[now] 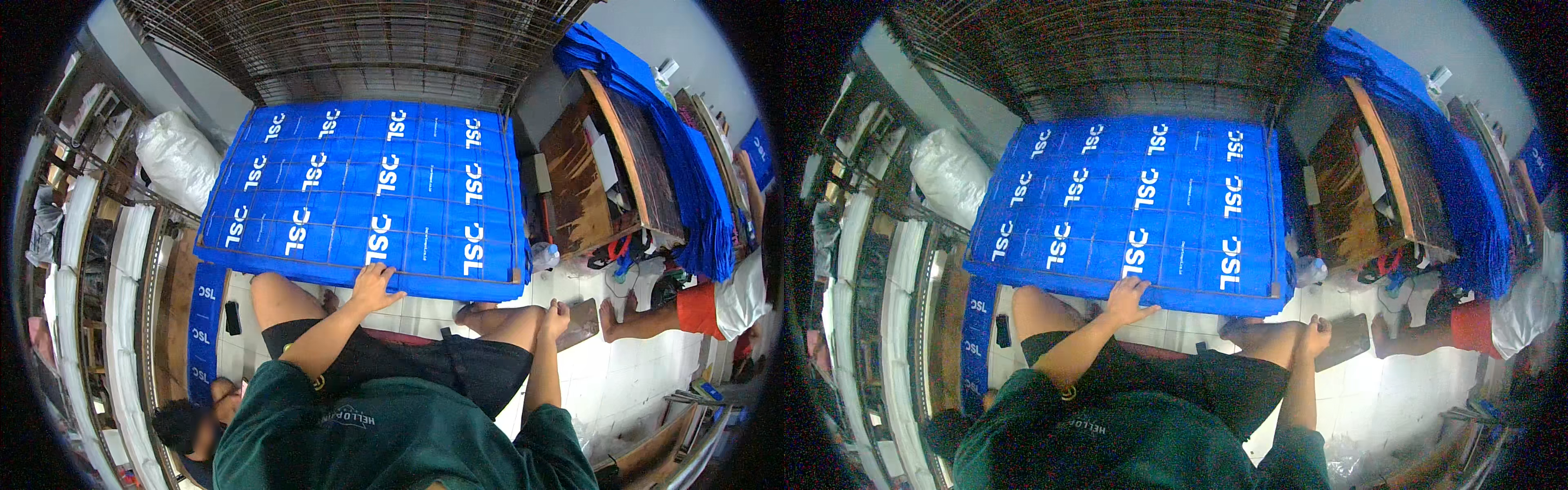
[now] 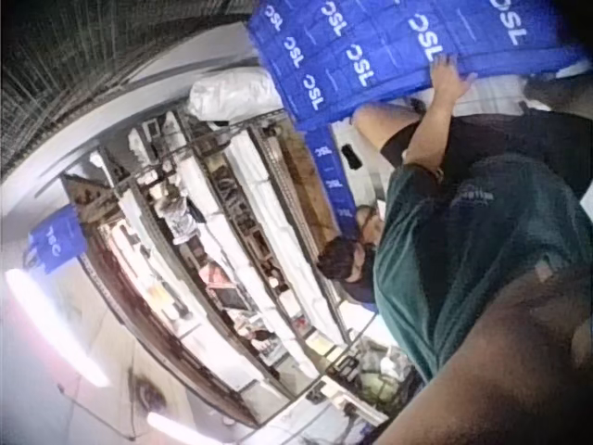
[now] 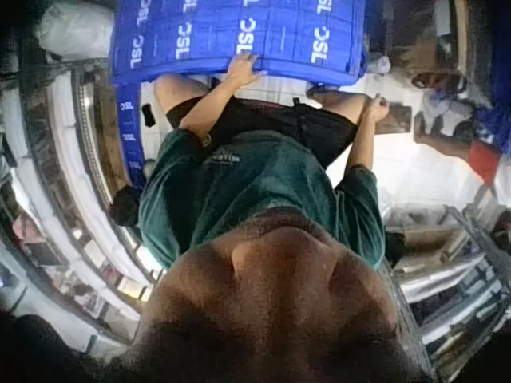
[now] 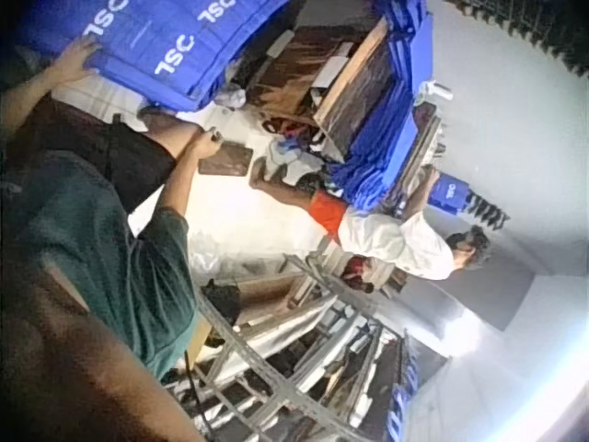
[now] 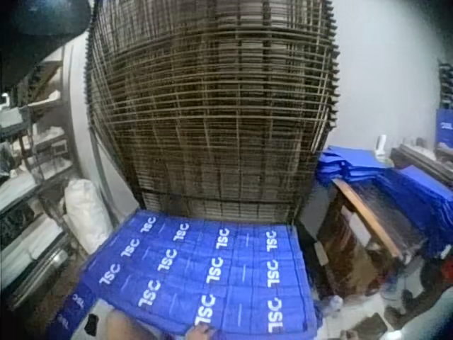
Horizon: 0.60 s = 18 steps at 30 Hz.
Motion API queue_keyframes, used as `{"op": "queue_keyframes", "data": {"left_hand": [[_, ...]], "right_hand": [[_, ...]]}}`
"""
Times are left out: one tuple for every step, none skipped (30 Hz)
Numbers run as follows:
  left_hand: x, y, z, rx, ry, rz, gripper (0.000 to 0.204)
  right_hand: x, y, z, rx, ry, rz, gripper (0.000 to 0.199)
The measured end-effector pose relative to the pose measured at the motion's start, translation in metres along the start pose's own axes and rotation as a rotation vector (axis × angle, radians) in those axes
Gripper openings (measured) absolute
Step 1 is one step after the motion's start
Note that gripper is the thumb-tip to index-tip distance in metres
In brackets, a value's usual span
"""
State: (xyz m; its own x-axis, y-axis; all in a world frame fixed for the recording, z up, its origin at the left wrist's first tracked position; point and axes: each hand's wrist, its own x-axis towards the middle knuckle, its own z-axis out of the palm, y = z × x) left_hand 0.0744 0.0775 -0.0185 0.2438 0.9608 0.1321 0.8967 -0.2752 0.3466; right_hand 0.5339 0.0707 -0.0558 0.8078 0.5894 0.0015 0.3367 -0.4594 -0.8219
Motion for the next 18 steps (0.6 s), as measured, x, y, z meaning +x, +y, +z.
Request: {"op": "queue_keyframes", "data": {"left_hand": [[-0.003, -0.003, 0.0, 0.004, -0.003, 0.01, 0.061], [-0.003, -0.004, -0.003, 0.013, -0.006, 0.023, 0.061], [-0.004, -0.004, -0.009, 0.004, -0.051, 0.026, 0.058], [-0.006, -0.005, -0.011, -0.01, -0.042, 0.031, 0.057], [-0.008, -0.007, -0.013, -0.021, -0.03, 0.035, 0.056], [-0.011, -0.009, -0.016, -0.031, -0.019, 0.04, 0.056], [-0.014, -0.01, -0.02, -0.032, -0.048, 0.025, 0.055], [-0.016, -0.01, -0.026, -0.034, -0.072, 0.014, 0.054], [-0.018, -0.01, -0.029, -0.036, -0.098, 0.004, 0.053], [-0.021, -0.014, -0.027, -0.049, -0.128, -0.003, 0.053], [-0.022, -0.016, -0.026, -0.063, -0.156, -0.003, 0.052], [-0.024, -0.019, -0.025, -0.077, -0.186, -0.002, 0.052], [-0.026, -0.021, -0.025, -0.076, -0.179, 0.005, 0.052], [-0.026, -0.019, -0.028, -0.077, -0.175, 0.017, 0.052], [-0.024, -0.018, -0.031, -0.083, -0.169, 0.035, 0.051], [-0.024, -0.019, -0.033, -0.077, -0.154, 0.043, 0.051], [-0.026, -0.022, -0.034, -0.072, -0.138, 0.054, 0.051], [-0.024, -0.022, -0.035, -0.071, -0.123, 0.073, 0.051]], "right_hand": [[-0.002, -0.003, -0.001, -0.021, -0.001, -0.005, 0.033], [-0.003, -0.004, -0.001, -0.037, 0.0, -0.008, 0.033], [-0.003, -0.004, 0.0, -0.032, 0.012, -0.011, 0.033], [-0.004, -0.005, 0.0, -0.041, 0.006, 0.003, 0.033], [-0.005, -0.009, 0.0, -0.046, -0.001, 0.017, 0.034], [-0.006, -0.013, -0.001, -0.051, -0.007, 0.032, 0.034], [-0.01, -0.017, -0.001, -0.042, -0.018, 0.045, 0.034], [-0.015, -0.026, -0.002, -0.031, -0.023, 0.054, 0.034], [-0.017, -0.03, -0.004, -0.019, -0.029, 0.065, 0.034], [-0.016, -0.026, -0.003, -0.028, -0.022, 0.06, 0.034], [-0.014, -0.022, -0.001, -0.035, -0.009, 0.056, 0.034], [-0.013, -0.019, -0.002, -0.042, 0.005, 0.053, 0.034], [-0.012, -0.015, 0.0, -0.048, 0.059, 0.001, 0.032], [-0.013, -0.012, 0.002, -0.041, 0.057, 0.005, 0.032], [-0.011, -0.008, 0.003, -0.035, 0.062, 0.007, 0.031], [-0.008, -0.002, 0.003, -0.029, 0.069, 0.011, 0.031], [-0.003, 0.007, 0.007, -0.027, 0.076, 0.014, 0.03], [0.004, 0.02, 0.011, -0.026, 0.093, 0.02, 0.028]]}}
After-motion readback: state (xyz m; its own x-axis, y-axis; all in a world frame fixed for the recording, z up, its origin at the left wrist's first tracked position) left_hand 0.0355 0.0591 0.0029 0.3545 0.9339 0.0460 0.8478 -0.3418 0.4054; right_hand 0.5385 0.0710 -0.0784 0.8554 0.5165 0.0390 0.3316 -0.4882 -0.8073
